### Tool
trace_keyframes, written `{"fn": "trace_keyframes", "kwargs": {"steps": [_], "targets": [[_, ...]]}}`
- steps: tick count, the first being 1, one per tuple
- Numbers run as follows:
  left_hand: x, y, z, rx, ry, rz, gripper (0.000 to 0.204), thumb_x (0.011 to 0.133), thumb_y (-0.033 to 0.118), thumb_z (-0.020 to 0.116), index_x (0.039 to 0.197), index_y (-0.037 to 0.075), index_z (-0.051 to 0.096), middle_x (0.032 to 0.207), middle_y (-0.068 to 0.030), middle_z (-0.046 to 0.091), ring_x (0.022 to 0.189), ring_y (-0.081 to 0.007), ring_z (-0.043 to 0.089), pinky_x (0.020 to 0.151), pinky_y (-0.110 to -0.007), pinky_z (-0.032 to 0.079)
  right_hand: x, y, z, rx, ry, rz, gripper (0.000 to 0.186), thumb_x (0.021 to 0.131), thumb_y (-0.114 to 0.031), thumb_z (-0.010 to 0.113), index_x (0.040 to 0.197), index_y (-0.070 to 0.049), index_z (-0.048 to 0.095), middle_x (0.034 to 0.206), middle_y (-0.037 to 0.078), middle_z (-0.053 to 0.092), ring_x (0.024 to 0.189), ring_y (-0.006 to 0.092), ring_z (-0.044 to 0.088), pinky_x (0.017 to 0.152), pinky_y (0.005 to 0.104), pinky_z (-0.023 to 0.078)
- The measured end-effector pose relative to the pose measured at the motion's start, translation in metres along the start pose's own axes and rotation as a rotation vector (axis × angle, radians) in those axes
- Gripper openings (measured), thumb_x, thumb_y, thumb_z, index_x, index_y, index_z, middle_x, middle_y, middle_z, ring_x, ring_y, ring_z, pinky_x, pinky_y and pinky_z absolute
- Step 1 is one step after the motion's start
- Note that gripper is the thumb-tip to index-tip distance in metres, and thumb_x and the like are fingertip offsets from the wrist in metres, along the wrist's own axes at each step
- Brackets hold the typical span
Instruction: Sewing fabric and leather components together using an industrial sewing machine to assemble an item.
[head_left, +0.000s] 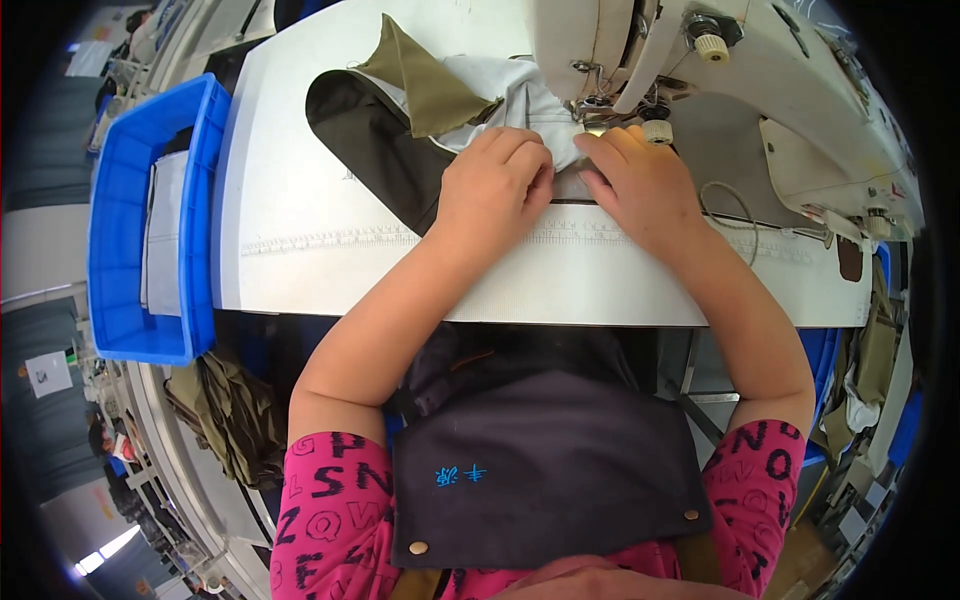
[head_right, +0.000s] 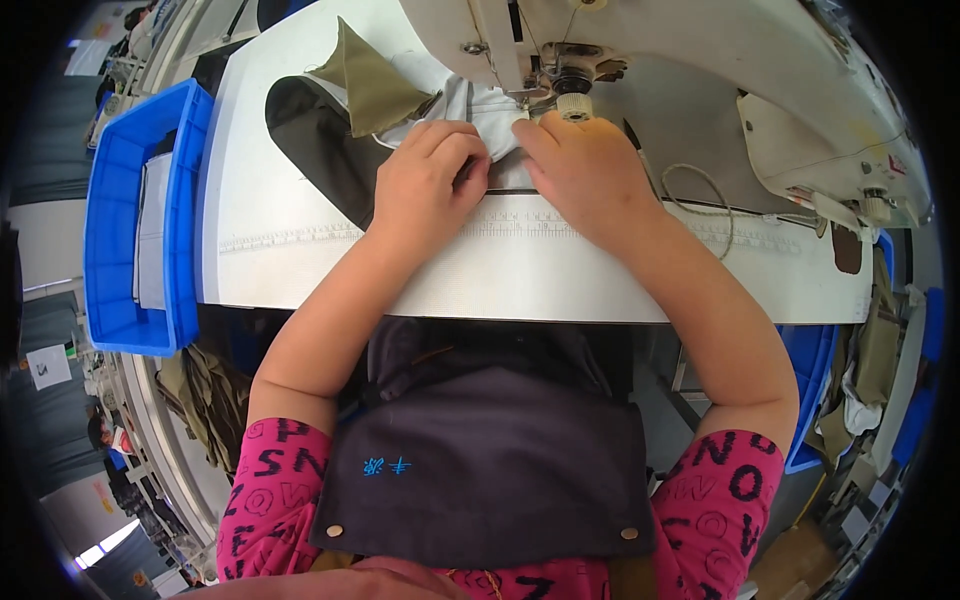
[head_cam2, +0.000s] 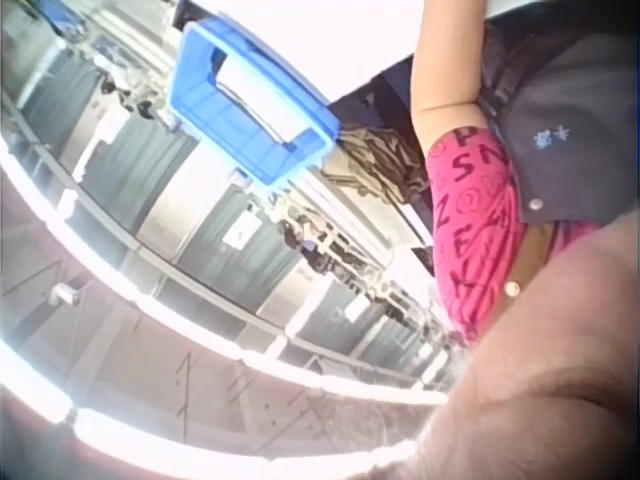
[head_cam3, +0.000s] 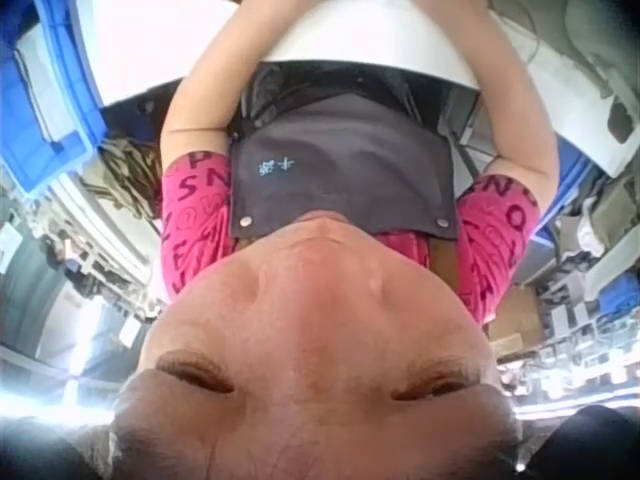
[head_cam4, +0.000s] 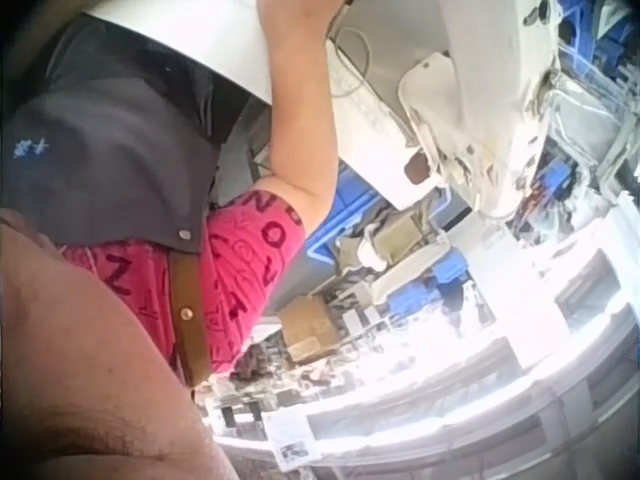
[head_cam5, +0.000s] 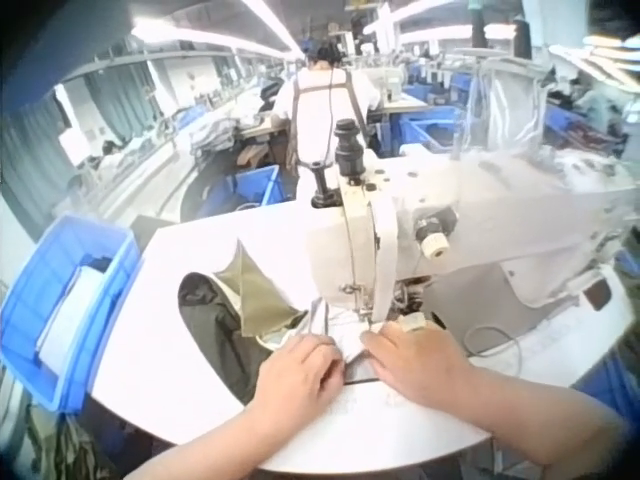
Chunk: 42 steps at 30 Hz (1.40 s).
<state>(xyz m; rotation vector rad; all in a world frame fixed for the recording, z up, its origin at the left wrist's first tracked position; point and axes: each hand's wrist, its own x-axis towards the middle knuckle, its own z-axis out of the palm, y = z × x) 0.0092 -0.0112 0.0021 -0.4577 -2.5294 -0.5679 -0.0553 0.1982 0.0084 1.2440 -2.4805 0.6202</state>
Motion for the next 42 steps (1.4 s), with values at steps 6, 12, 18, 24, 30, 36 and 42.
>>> {"fn": "trace_keyframes", "kwargs": {"steps": [6, 12, 18, 24, 30, 36, 42], "targets": [[0.010, 0.004, -0.002, -0.078, 0.028, 0.000, 0.027, 0.075, 0.010, 0.079, 0.097, 0.012, 0.066, 0.117, -0.0028, 0.066, 0.108, -0.0290, 0.061, 0.089, -0.042, 0.048, 0.007, 0.001, 0.011, -0.173, 0.038, -0.153, 0.021, 0.075, -0.007, 0.068, 0.094, -0.009, 0.061, 0.077, 0.006, 0.058, 0.072, 0.0249, 0.065, 0.055, 0.0363, 0.051], [0.017, -0.001, 0.001, 0.041, 0.041, 0.173, 0.029, 0.070, 0.007, 0.078, 0.098, 0.013, 0.072, 0.116, 0.0005, 0.068, 0.112, -0.0244, 0.062, 0.091, -0.042, 0.045, 0.003, 0.003, 0.009, -0.126, 0.084, -0.152, 0.012, 0.075, -0.008, 0.067, 0.085, -0.009, 0.060, 0.077, 0.004, 0.059, 0.071, 0.0227, 0.064, 0.058, 0.0362, 0.052], [0.005, -0.007, 0.005, -0.060, -0.093, 0.156, 0.022, 0.076, 0.006, 0.077, 0.098, 0.012, 0.075, 0.109, 0.0005, 0.073, 0.099, -0.0211, 0.068, 0.084, -0.035, 0.052, -0.007, 0.000, 0.002, -0.118, 0.001, -0.210, 0.012, 0.077, -0.008, 0.067, 0.088, -0.007, 0.065, 0.076, 0.004, 0.060, 0.074, 0.0227, 0.065, 0.061, 0.0363, 0.054], [0.003, -0.002, -0.007, -0.078, -0.121, 0.177, 0.027, 0.082, 0.007, 0.075, 0.108, 0.011, 0.077, 0.112, -0.0015, 0.074, 0.100, -0.0226, 0.068, 0.085, -0.036, 0.056, -0.011, -0.003, -0.001, -0.123, -0.027, -0.188, 0.015, 0.081, -0.007, 0.072, 0.096, -0.005, 0.072, 0.073, 0.005, 0.061, 0.068, 0.0223, 0.062, 0.058, 0.0364, 0.052], [0.007, -0.007, -0.003, -0.108, -0.118, 0.167, 0.026, 0.080, 0.006, 0.074, 0.106, 0.009, 0.077, 0.110, -0.0030, 0.073, 0.103, -0.0225, 0.068, 0.087, -0.036, 0.054, -0.009, -0.001, -0.001, -0.123, -0.108, -0.141, 0.017, 0.082, -0.008, 0.069, 0.098, -0.004, 0.069, 0.078, 0.005, 0.064, 0.075, 0.0225, 0.066, 0.063, 0.0372, 0.054], [0.018, -0.026, 0.003, -0.093, -0.111, 0.187, 0.025, 0.083, 0.007, 0.072, 0.107, 0.014, 0.078, 0.115, 0.0011, 0.074, 0.100, -0.0231, 0.069, 0.082, -0.036, 0.058, -0.006, 0.001, 0.007, -0.116, -0.016, -0.078, 0.025, 0.083, -0.010, 0.075, 0.107, -0.005, 0.071, 0.076, 0.005, 0.062, 0.069, 0.0260, 0.064, 0.063, 0.0386, 0.052], [0.031, -0.040, 0.011, -0.095, -0.099, 0.190, 0.024, 0.084, 0.008, 0.071, 0.106, 0.015, 0.078, 0.113, 0.0008, 0.073, 0.098, -0.0231, 0.070, 0.080, -0.036, 0.058, -0.006, 0.004, 0.007, -0.150, -0.085, 0.038, 0.035, 0.089, -0.018, 0.074, 0.123, -0.012, 0.071, 0.086, 0.003, 0.060, 0.079, 0.0211, 0.064, 0.061, 0.0350, 0.056]]}}
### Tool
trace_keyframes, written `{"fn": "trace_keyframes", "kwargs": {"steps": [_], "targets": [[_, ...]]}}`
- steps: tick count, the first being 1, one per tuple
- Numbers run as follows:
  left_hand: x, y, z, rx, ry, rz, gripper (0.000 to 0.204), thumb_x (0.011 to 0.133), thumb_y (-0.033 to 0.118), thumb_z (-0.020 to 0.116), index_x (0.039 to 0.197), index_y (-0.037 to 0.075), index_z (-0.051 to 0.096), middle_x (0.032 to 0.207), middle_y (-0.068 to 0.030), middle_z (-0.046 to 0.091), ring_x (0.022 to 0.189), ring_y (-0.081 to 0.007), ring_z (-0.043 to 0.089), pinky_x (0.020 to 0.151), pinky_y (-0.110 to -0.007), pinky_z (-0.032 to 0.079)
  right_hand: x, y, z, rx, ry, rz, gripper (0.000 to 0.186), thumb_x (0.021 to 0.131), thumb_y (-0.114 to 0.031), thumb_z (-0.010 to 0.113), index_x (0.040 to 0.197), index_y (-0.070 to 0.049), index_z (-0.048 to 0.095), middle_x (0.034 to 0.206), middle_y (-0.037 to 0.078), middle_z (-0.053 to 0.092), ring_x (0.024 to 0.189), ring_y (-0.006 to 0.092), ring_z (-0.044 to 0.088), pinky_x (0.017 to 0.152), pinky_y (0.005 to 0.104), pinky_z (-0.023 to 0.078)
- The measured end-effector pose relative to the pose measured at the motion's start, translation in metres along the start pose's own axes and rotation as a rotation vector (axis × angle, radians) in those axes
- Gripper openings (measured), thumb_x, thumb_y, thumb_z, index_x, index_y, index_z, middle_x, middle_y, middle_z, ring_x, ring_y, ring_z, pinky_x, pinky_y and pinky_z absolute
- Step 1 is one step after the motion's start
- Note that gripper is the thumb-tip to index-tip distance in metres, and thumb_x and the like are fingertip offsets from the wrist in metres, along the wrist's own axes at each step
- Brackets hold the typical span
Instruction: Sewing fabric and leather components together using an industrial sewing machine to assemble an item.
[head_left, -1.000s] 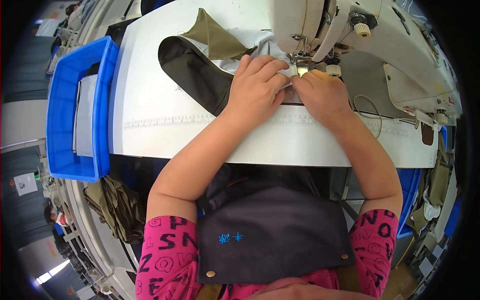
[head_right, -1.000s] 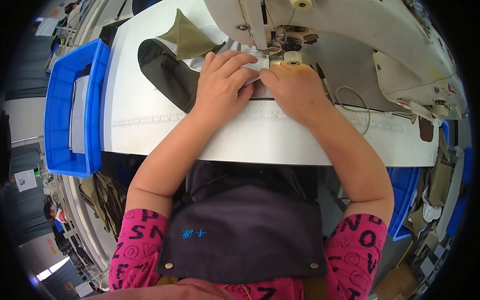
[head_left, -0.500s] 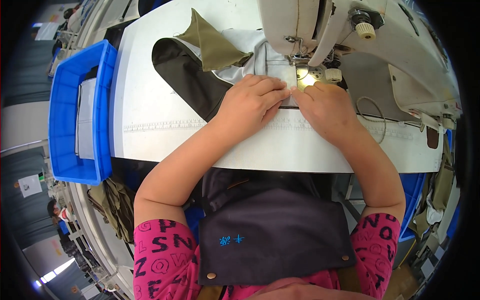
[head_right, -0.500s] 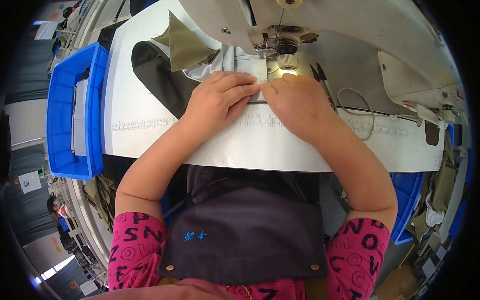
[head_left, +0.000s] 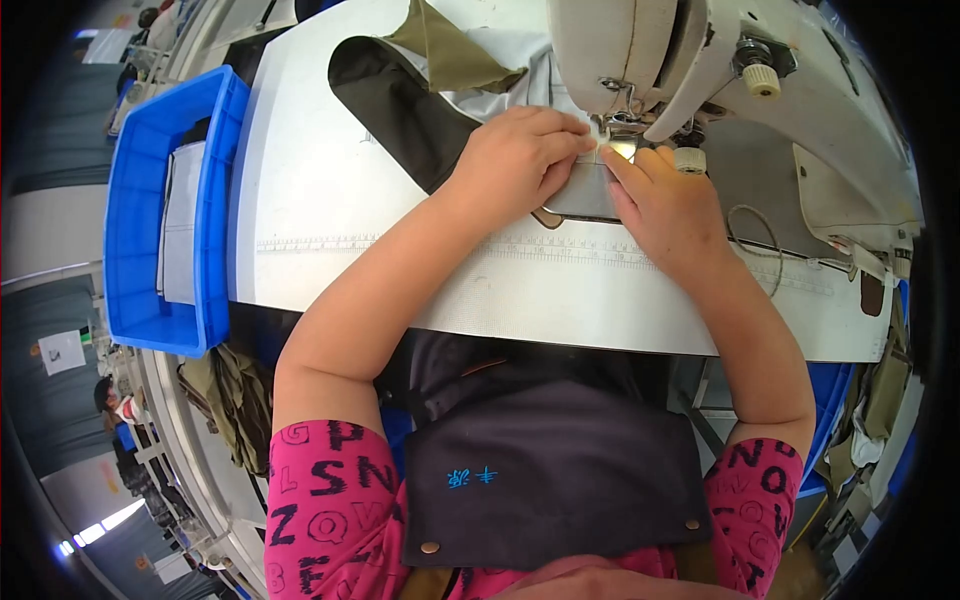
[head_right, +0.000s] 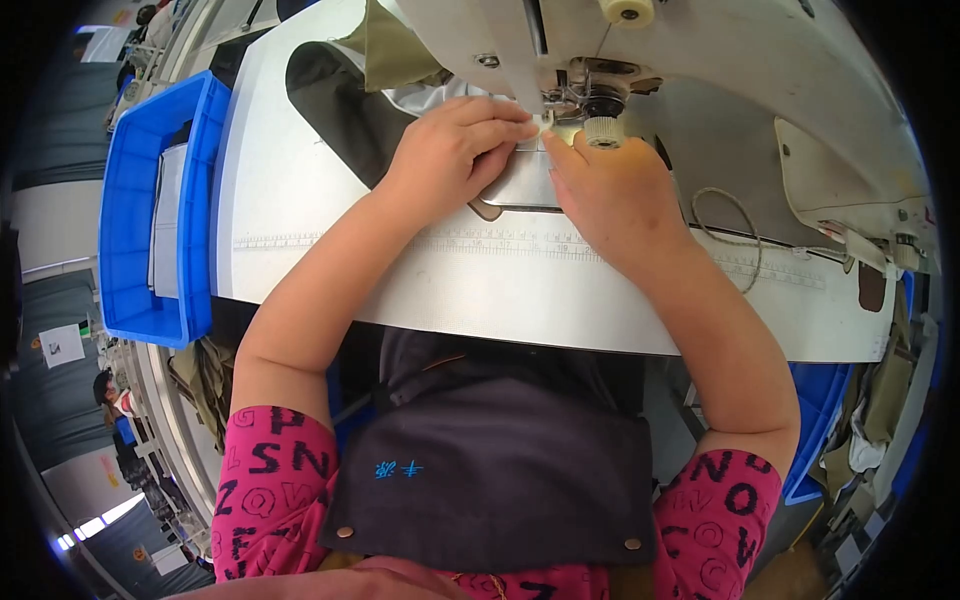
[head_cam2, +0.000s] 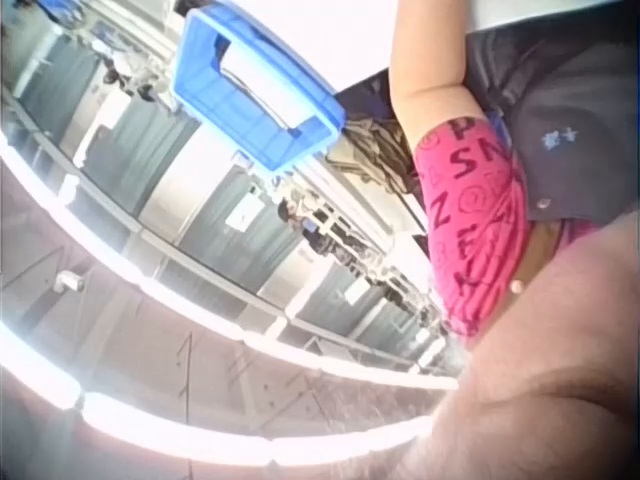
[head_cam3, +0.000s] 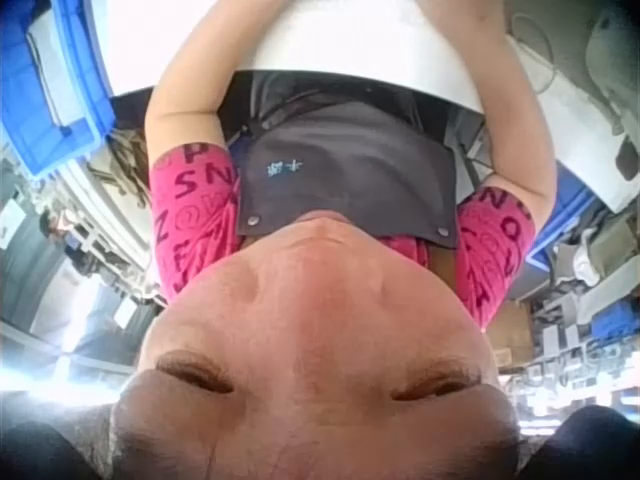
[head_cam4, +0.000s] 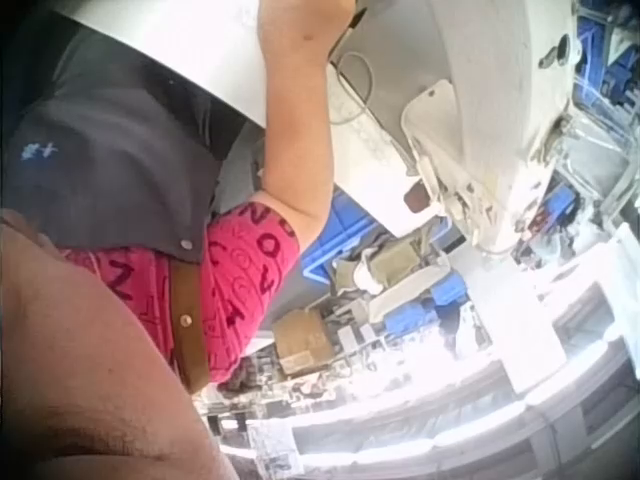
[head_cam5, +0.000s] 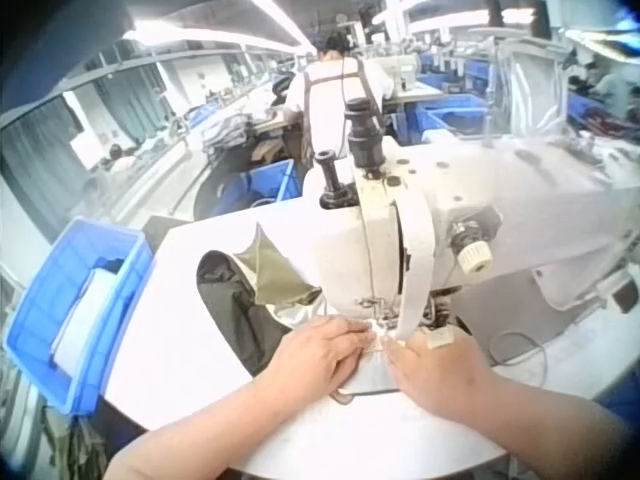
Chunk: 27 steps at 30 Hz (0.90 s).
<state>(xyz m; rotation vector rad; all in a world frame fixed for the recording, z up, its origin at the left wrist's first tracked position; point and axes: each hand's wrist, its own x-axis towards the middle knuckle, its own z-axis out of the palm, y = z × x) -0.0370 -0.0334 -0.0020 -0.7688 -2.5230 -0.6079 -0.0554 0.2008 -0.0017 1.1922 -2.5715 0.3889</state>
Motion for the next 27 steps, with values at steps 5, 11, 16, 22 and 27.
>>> {"fn": "trace_keyframes", "kwargs": {"steps": [5, 11, 16, 22, 27], "targets": [[0.0067, -0.0018, 0.0014, -0.005, 0.015, -0.037, 0.018, 0.083, 0.007, 0.071, 0.099, 0.012, 0.079, 0.108, 0.0000, 0.075, 0.100, -0.0218, 0.071, 0.086, -0.036, 0.056, 0.0027, 0.0003, -0.0001, 0.055, 0.100, -0.040, 0.028, 0.087, -0.015, 0.075, 0.114, -0.008, 0.073, 0.079, 0.005, 0.069, 0.064, 0.0262, 0.064, 0.061, 0.0378, 0.050], [0.0057, -0.0030, 0.0033, -0.028, 0.034, -0.030, 0.018, 0.083, 0.007, 0.071, 0.099, 0.011, 0.079, 0.107, -0.0002, 0.075, 0.099, -0.0220, 0.071, 0.087, -0.037, 0.056, 0.0025, 0.0006, 0.0006, 0.062, 0.099, -0.038, 0.029, 0.087, -0.016, 0.076, 0.115, -0.008, 0.072, 0.081, 0.004, 0.069, 0.065, 0.0252, 0.065, 0.062, 0.0371, 0.051], [0.0036, -0.0082, 0.0069, -0.024, 0.058, 0.009, 0.020, 0.084, 0.008, 0.071, 0.102, 0.013, 0.078, 0.112, 0.0012, 0.074, 0.098, -0.0219, 0.071, 0.080, -0.035, 0.058, 0.0036, 0.0002, -0.0019, 0.046, 0.075, -0.043, 0.029, 0.087, -0.017, 0.076, 0.115, -0.009, 0.072, 0.084, 0.003, 0.068, 0.067, 0.0241, 0.065, 0.062, 0.0363, 0.051], [0.0017, -0.0057, 0.0066, -0.018, 0.053, 0.004, 0.019, 0.084, 0.008, 0.071, 0.101, 0.013, 0.078, 0.110, 0.0015, 0.075, 0.099, -0.0209, 0.071, 0.082, -0.035, 0.057, 0.0021, -0.0009, -0.0010, 0.013, 0.075, -0.054, 0.029, 0.088, -0.018, 0.075, 0.116, -0.009, 0.072, 0.082, 0.002, 0.063, 0.066, 0.0226, 0.064, 0.061, 0.0360, 0.051], [0.0009, -0.0083, 0.0072, -0.029, 0.055, 0.003, 0.018, 0.085, 0.008, 0.070, 0.100, 0.013, 0.078, 0.110, 0.0017, 0.075, 0.100, -0.0211, 0.071, 0.083, -0.035, 0.057, 0.0026, -0.0005, -0.0004, 0.014, 0.079, -0.061, 0.029, 0.089, -0.018, 0.075, 0.116, -0.010, 0.072, 0.082, 0.002, 0.063, 0.065, 0.0219, 0.064, 0.060, 0.0357, 0.050]]}}
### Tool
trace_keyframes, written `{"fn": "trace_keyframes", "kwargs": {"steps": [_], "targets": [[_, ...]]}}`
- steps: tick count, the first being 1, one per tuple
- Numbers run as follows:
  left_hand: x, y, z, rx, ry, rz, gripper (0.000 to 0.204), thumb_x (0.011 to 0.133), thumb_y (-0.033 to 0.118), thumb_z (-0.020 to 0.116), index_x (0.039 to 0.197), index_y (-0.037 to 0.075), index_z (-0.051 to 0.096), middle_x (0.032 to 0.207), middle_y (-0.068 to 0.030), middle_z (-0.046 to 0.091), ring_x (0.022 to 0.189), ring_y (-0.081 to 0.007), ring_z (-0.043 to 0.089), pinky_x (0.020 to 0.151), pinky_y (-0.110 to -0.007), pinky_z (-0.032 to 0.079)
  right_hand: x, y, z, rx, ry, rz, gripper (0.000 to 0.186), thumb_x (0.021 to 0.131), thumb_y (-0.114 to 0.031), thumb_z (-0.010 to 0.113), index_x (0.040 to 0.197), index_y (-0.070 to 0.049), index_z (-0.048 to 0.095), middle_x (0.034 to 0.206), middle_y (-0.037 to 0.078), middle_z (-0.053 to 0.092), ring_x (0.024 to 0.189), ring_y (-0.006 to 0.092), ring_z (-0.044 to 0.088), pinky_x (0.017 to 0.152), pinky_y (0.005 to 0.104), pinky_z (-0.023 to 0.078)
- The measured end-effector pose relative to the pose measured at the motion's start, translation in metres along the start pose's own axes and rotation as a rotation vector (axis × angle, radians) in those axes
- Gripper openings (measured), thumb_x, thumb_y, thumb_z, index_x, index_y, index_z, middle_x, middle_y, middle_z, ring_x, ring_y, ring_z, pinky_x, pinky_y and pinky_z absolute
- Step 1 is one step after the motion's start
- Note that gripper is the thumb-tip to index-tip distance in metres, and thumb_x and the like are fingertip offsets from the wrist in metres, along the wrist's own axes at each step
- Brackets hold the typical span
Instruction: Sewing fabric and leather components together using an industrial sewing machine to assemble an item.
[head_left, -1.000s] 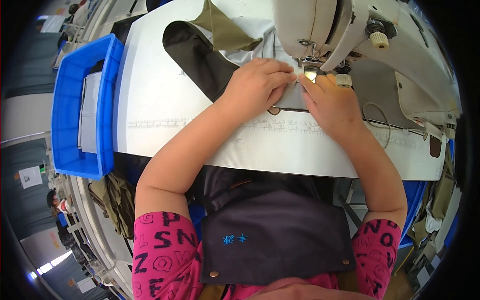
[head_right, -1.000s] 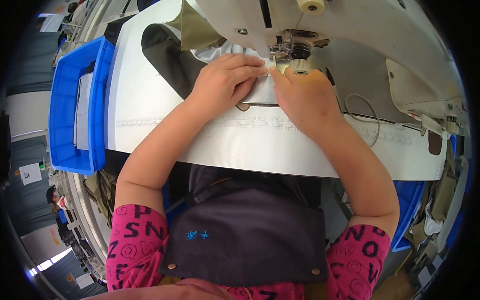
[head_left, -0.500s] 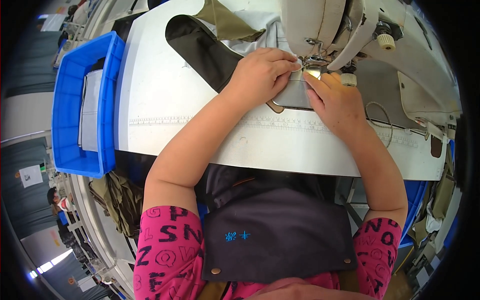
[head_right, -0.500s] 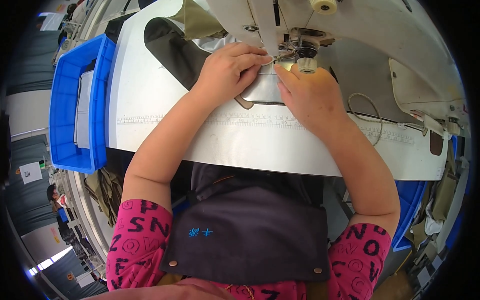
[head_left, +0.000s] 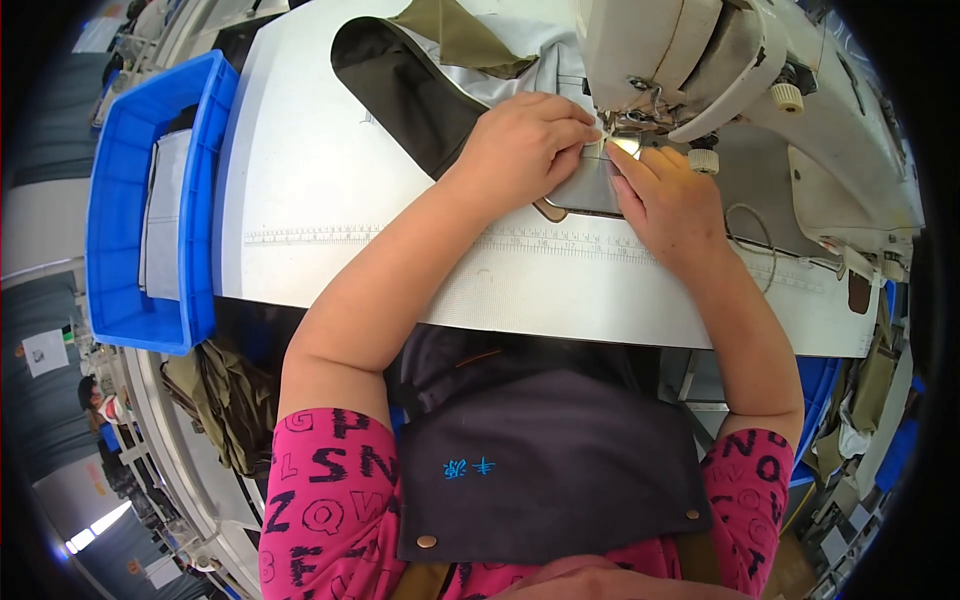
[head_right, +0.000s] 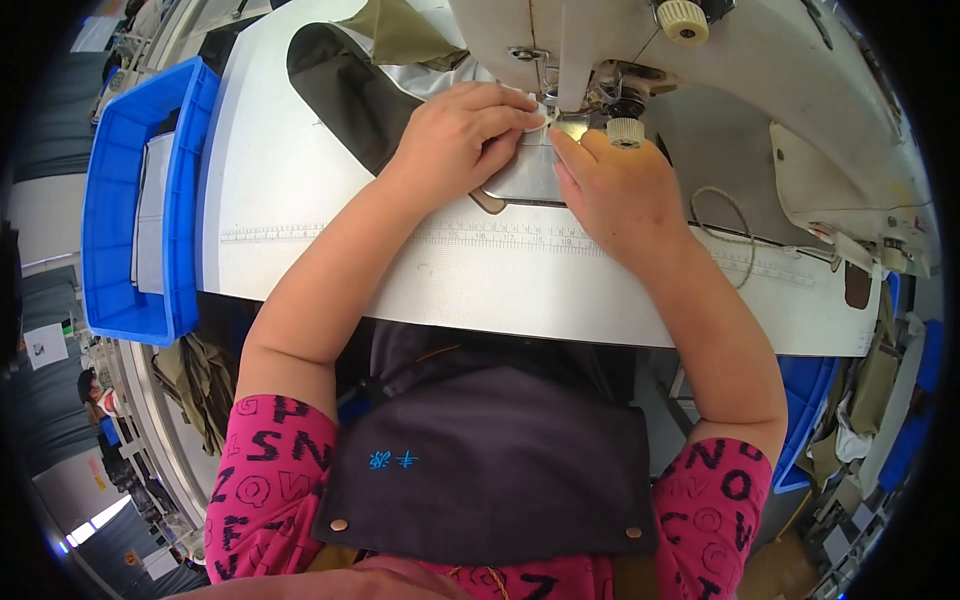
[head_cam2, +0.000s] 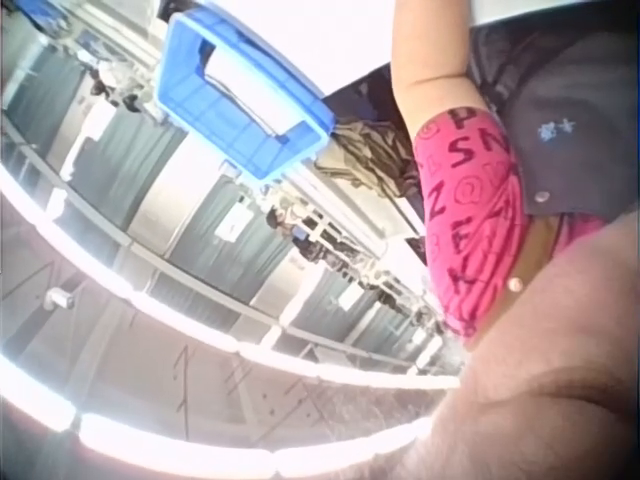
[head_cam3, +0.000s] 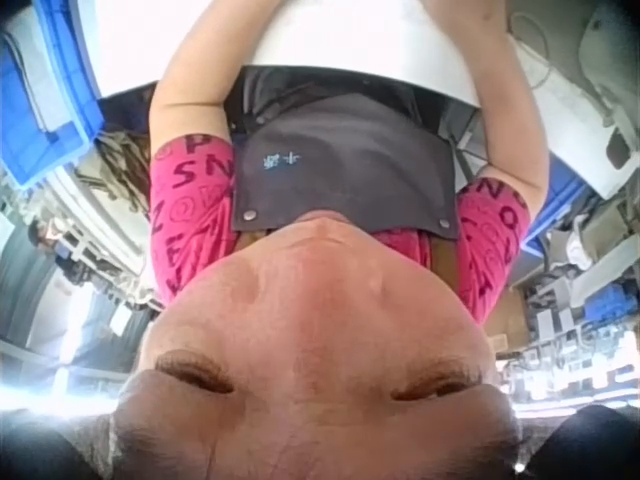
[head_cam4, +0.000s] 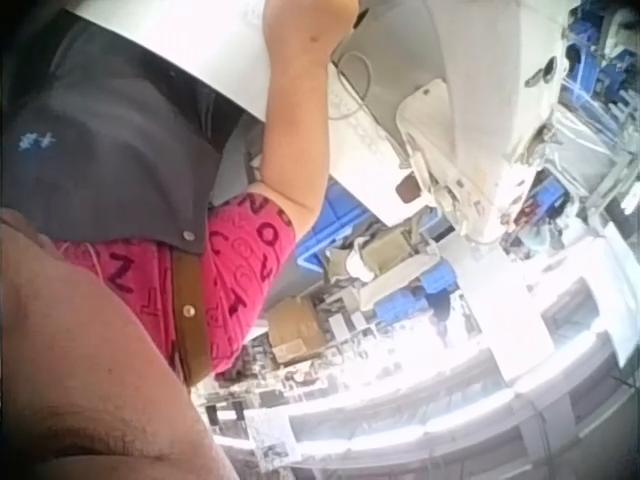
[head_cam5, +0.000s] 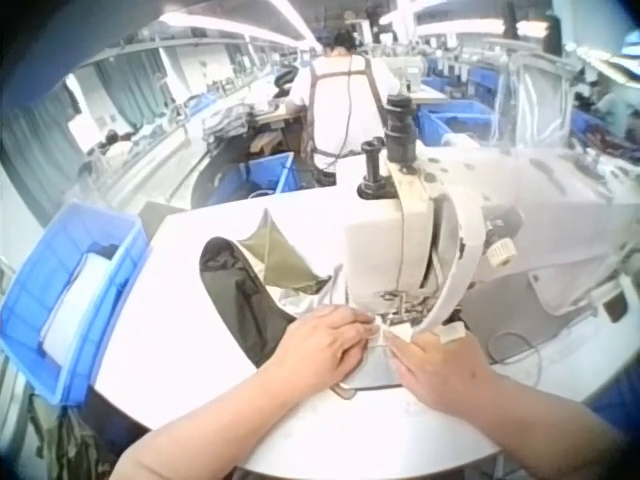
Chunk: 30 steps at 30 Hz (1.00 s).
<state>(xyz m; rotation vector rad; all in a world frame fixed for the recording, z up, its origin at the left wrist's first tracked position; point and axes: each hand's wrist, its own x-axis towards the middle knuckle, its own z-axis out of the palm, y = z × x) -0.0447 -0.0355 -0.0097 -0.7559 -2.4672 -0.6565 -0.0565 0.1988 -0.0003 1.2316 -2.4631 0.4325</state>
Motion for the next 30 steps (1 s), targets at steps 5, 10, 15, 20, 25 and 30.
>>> {"fn": "trace_keyframes", "kwargs": {"steps": [5, 10, 15, 20, 25, 30], "targets": [[0.001, -0.001, 0.001, -0.029, 0.009, -0.003, 0.018, 0.085, 0.008, 0.069, 0.100, 0.011, 0.078, 0.109, 0.0002, 0.074, 0.099, -0.0227, 0.070, 0.084, -0.037, 0.057, 0.001, 0.000, 0.003, -0.038, 0.010, -0.024, 0.026, 0.089, -0.017, 0.074, 0.114, -0.009, 0.073, 0.080, 0.003, 0.062, 0.069, 0.0211, 0.065, 0.060, 0.0365, 0.050], [-0.001, -0.003, 0.003, -0.075, 0.031, -0.021, 0.016, 0.086, 0.010, 0.070, 0.100, 0.009, 0.077, 0.109, -0.0022, 0.074, 0.101, -0.0247, 0.068, 0.089, -0.039, 0.053, 0.003, -0.002, 0.003, -0.075, 0.021, -0.053, 0.025, 0.089, -0.017, 0.073, 0.113, -0.008, 0.073, 0.079, 0.003, 0.063, 0.073, 0.0217, 0.064, 0.062, 0.0376, 0.051], [-0.005, -0.002, -0.005, -0.175, -0.050, -0.135, 0.018, 0.089, 0.015, 0.070, 0.104, 0.008, 0.076, 0.113, -0.0037, 0.072, 0.108, -0.0257, 0.065, 0.096, -0.038, 0.047, 0.004, -0.007, 0.000, -0.087, 0.025, -0.071, 0.024, 0.089, -0.016, 0.072, 0.111, -0.007, 0.073, 0.079, 0.004, 0.062, 0.075, 0.0226, 0.063, 0.066, 0.0378, 0.051], [-0.041, 0.012, -0.025, -0.202, -0.097, -0.169, 0.019, 0.089, 0.017, 0.071, 0.105, 0.009, 0.076, 0.115, -0.0038, 0.072, 0.109, -0.0258, 0.064, 0.096, -0.039, 0.047, 0.001, -0.005, 0.001, -0.123, 0.033, -0.113, 0.023, 0.090, -0.016, 0.072, 0.110, -0.007, 0.073, 0.079, 0.004, 0.061, 0.075, 0.0228, 0.061, 0.067, 0.0382, 0.051], [-0.094, 0.052, -0.051, -0.259, -0.047, -0.175, 0.015, 0.085, 0.017, 0.072, 0.097, 0.010, 0.076, 0.107, -0.0033, 0.071, 0.105, -0.0259, 0.064, 0.094, -0.043, 0.047, 0.018, -0.022, -0.012, -0.088, 0.048, -0.265, 0.020, 0.088, -0.015, 0.073, 0.107, -0.009, 0.073, 0.079, 0.004, 0.060, 0.074, 0.0232, 0.061, 0.065, 0.0385, 0.050], [-0.114, 0.086, -0.057, -0.250, -0.035, -0.192, 0.017, 0.082, 0.018, 0.075, 0.097, 0.011, 0.075, 0.109, -0.0041, 0.070, 0.108, -0.0290, 0.062, 0.097, -0.046, 0.046, 0.076, -0.097, -0.025, 0.086, 0.154, -0.299, 0.023, 0.091, -0.020, 0.073, 0.112, -0.011, 0.073, 0.082, 0.004, 0.063, 0.073, 0.0249, 0.063, 0.064, 0.0392, 0.050]]}}
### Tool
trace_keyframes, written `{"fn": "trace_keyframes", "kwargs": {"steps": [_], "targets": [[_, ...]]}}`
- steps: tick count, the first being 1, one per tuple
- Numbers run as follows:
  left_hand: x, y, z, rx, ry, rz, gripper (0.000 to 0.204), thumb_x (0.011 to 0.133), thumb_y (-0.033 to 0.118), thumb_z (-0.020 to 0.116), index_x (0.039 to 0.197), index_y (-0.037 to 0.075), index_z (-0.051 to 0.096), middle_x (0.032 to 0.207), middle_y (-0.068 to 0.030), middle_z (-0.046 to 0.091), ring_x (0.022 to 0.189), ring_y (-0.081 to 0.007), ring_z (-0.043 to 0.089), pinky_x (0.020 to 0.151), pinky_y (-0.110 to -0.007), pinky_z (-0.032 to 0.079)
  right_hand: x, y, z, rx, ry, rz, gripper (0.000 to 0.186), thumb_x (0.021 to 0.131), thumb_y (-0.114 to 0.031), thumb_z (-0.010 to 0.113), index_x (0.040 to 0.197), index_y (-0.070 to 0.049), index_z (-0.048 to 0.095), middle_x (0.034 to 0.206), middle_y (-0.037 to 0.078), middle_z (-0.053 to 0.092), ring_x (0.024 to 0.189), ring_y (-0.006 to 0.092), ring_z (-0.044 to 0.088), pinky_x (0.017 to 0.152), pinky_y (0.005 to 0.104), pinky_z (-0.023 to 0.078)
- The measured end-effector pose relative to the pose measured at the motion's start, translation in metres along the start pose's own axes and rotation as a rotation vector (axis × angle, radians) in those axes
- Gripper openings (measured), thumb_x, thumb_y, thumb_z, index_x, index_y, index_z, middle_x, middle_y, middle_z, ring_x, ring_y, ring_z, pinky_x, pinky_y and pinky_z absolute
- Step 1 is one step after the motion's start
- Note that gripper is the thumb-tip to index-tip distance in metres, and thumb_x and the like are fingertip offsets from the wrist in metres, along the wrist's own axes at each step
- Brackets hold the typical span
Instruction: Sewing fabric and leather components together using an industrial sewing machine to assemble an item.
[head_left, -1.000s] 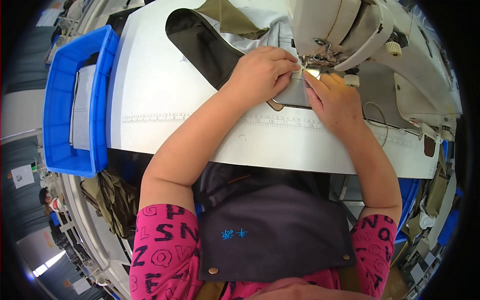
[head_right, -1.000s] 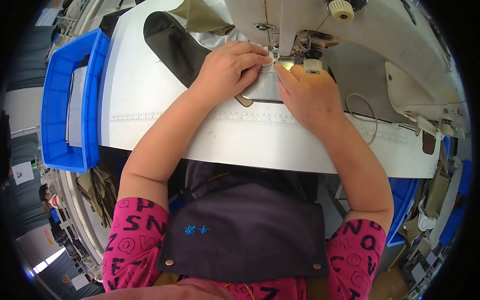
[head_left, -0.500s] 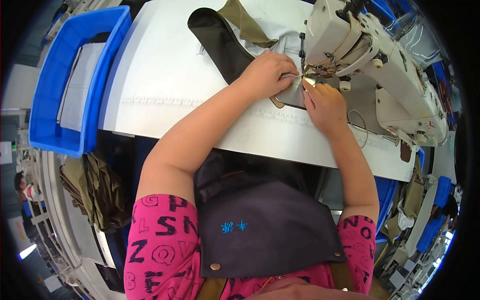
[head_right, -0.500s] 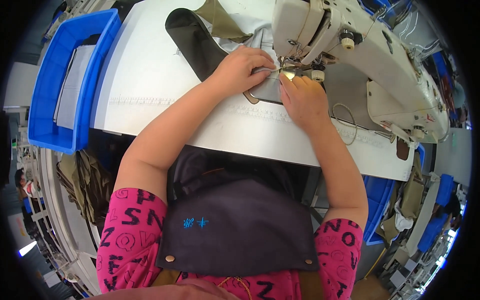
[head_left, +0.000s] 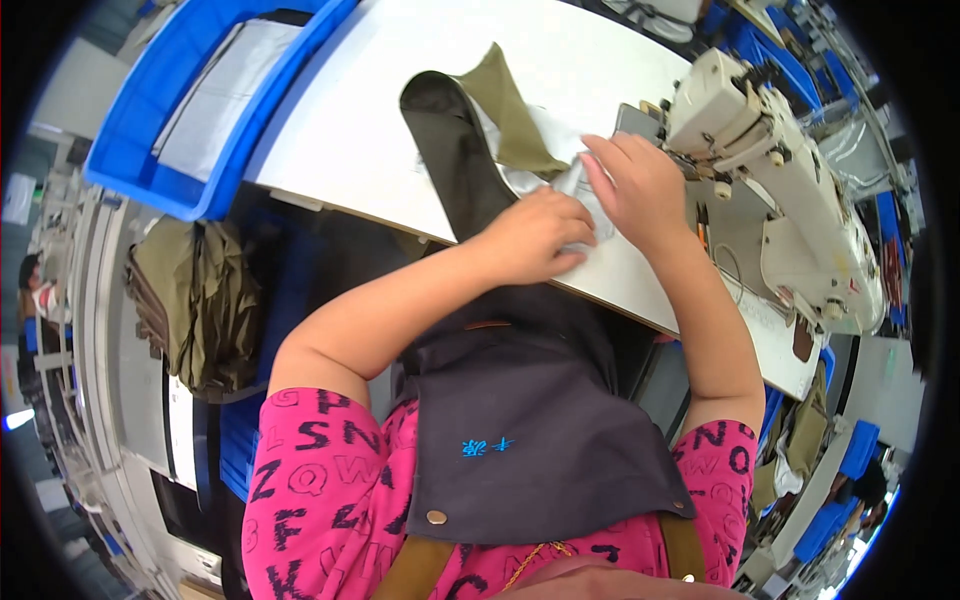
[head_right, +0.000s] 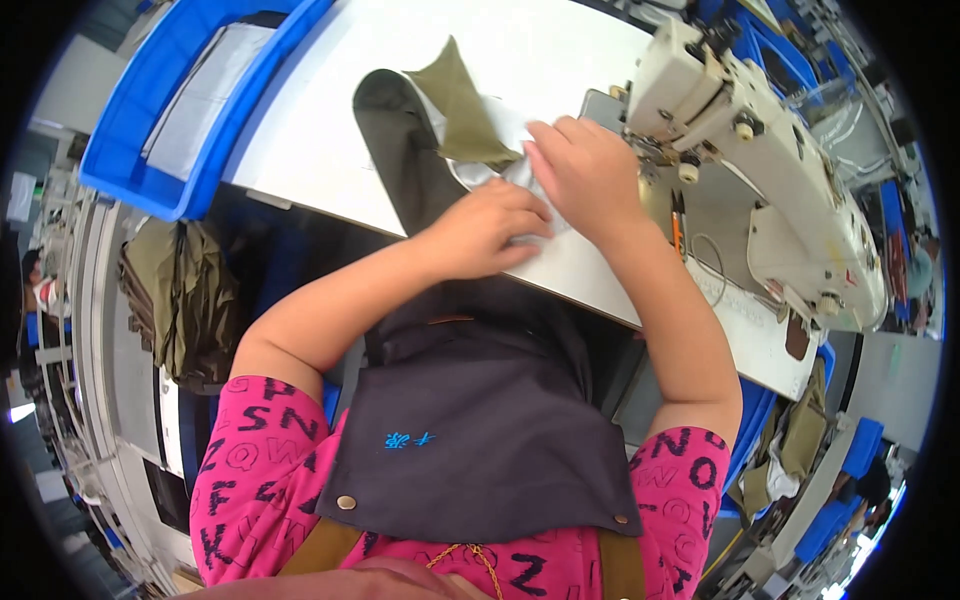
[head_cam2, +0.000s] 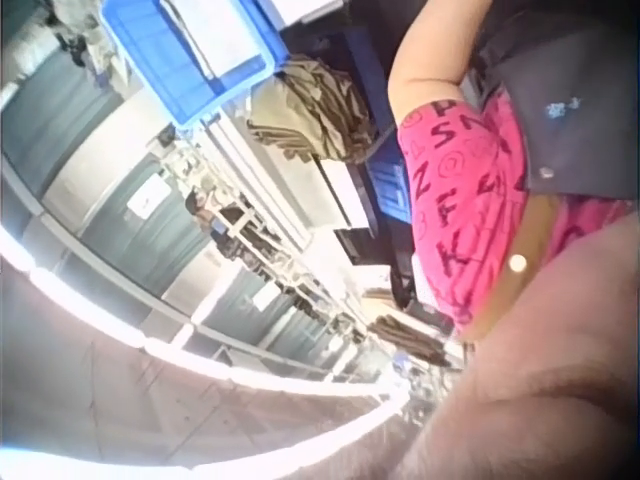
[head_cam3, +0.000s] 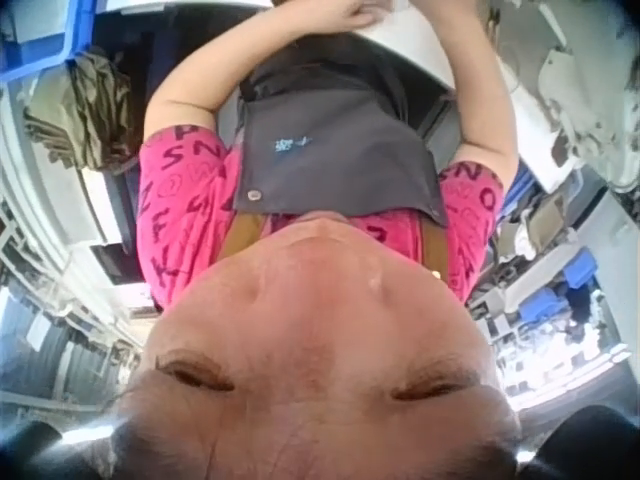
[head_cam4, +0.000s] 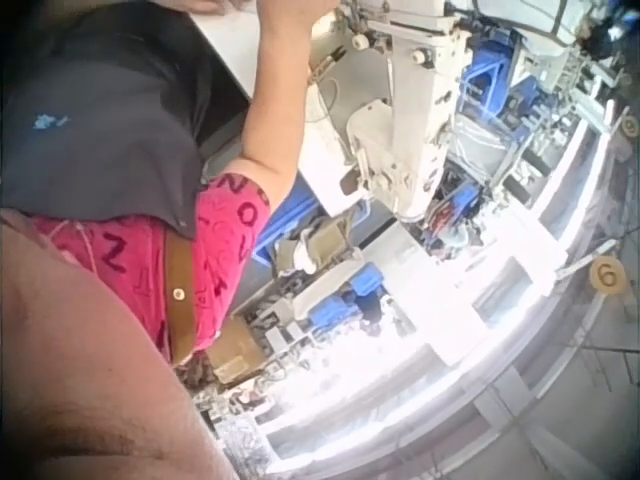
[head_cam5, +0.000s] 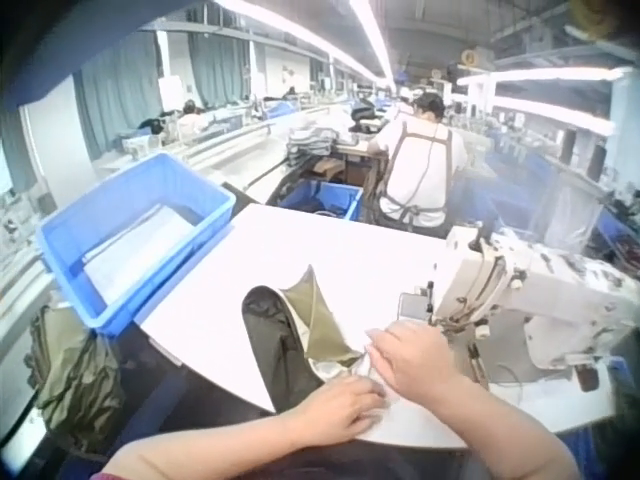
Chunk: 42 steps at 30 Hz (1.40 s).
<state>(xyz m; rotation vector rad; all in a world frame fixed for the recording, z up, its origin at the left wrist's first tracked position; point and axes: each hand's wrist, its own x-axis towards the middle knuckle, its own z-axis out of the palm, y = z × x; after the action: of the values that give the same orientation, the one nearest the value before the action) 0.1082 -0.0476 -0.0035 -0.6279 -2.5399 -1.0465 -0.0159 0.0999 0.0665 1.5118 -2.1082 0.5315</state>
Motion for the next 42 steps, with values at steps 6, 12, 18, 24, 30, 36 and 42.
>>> {"fn": "trace_keyframes", "kwargs": {"steps": [6, 12, 18, 24, 30, 36, 42], "targets": [[-0.011, 0.013, 0.014, 0.038, 0.098, 0.032, 0.021, 0.081, 0.022, 0.078, 0.100, 0.013, 0.074, 0.114, -0.0048, 0.067, 0.121, -0.0287, 0.058, 0.104, -0.050, 0.044, 0.097, -0.064, 0.054, 0.046, -0.214, 0.234, 0.030, 0.093, -0.037, 0.067, 0.109, -0.012, 0.074, 0.097, 0.011, 0.073, 0.090, 0.0338, 0.070, 0.076, 0.0442, 0.056], [-0.037, 0.018, -0.018, 0.022, 0.035, -0.057, 0.026, 0.082, 0.029, 0.080, 0.101, 0.012, 0.074, 0.110, -0.0045, 0.070, 0.113, -0.0282, 0.065, 0.103, -0.048, 0.046, 0.148, -0.040, 0.060, -0.007, -0.271, 0.247, 0.023, 0.096, -0.029, 0.061, 0.106, -0.012, 0.073, 0.098, 0.013, 0.075, 0.095, 0.0374, 0.070, 0.080, 0.0474, 0.056], [-0.008, 0.053, -0.115, 0.025, 0.846, 0.029, 0.021, 0.090, 0.007, 0.070, 0.111, 0.005, 0.070, 0.109, -0.0140, 0.066, 0.102, -0.0338, 0.063, 0.092, -0.040, 0.050, 0.169, -0.041, -0.041, 0.327, 0.442, 0.049, 0.013, 0.099, -0.011, 0.057, 0.103, -0.004, 0.067, 0.089, 0.021, 0.068, 0.086, 0.0438, 0.068, 0.071, 0.0453, 0.052], [0.039, 0.003, -0.109, 0.140, 0.731, -0.145, 0.049, 0.098, 0.021, 0.064, 0.142, 0.002, 0.054, 0.148, -0.0230, 0.051, 0.139, -0.0400, 0.046, 0.115, -0.047, 0.037, 0.074, -0.054, -0.040, 0.108, 0.463, -0.237, 0.041, 0.079, 0.001, 0.069, 0.118, -0.009, 0.068, 0.085, 0.009, 0.064, 0.072, 0.0289, 0.061, 0.063, 0.0404, 0.049], [0.048, -0.052, -0.072, 0.349, 0.578, -0.292, 0.072, 0.101, 0.041, 0.057, 0.159, 0.005, 0.035, 0.159, -0.0200, 0.042, 0.147, -0.0382, 0.039, 0.123, -0.046, 0.031, -0.061, -0.071, -0.003, 0.175, 0.299, -0.014, 0.038, 0.074, 0.006, 0.070, 0.110, -0.005, 0.063, 0.089, 0.013, 0.069, 0.074, 0.0329, 0.065, 0.065, 0.0420, 0.051], [0.029, -0.041, -0.062, 0.265, 0.398, -0.224, 0.070, 0.100, 0.041, 0.058, 0.158, 0.006, 0.038, 0.159, -0.0189, 0.043, 0.146, -0.0371, 0.040, 0.122, -0.046, 0.032, -0.105, -0.070, -0.004, 0.160, 0.280, 0.178, 0.034, 0.074, 0.005, 0.070, 0.106, -0.005, 0.061, 0.090, 0.013, 0.069, 0.074, 0.0337, 0.065, 0.066, 0.0421, 0.052], [0.024, -0.040, -0.063, 0.215, 0.236, -0.201, 0.069, 0.100, 0.041, 0.058, 0.157, 0.007, 0.040, 0.158, -0.0178, 0.044, 0.146, -0.0361, 0.041, 0.122, -0.046, 0.033, -0.099, -0.067, -0.016, 0.151, 0.261, 0.171, 0.036, 0.073, 0.004, 0.071, 0.107, -0.004, 0.062, 0.091, 0.013, 0.069, 0.075, 0.0341, 0.065, 0.066, 0.0427, 0.053]]}}
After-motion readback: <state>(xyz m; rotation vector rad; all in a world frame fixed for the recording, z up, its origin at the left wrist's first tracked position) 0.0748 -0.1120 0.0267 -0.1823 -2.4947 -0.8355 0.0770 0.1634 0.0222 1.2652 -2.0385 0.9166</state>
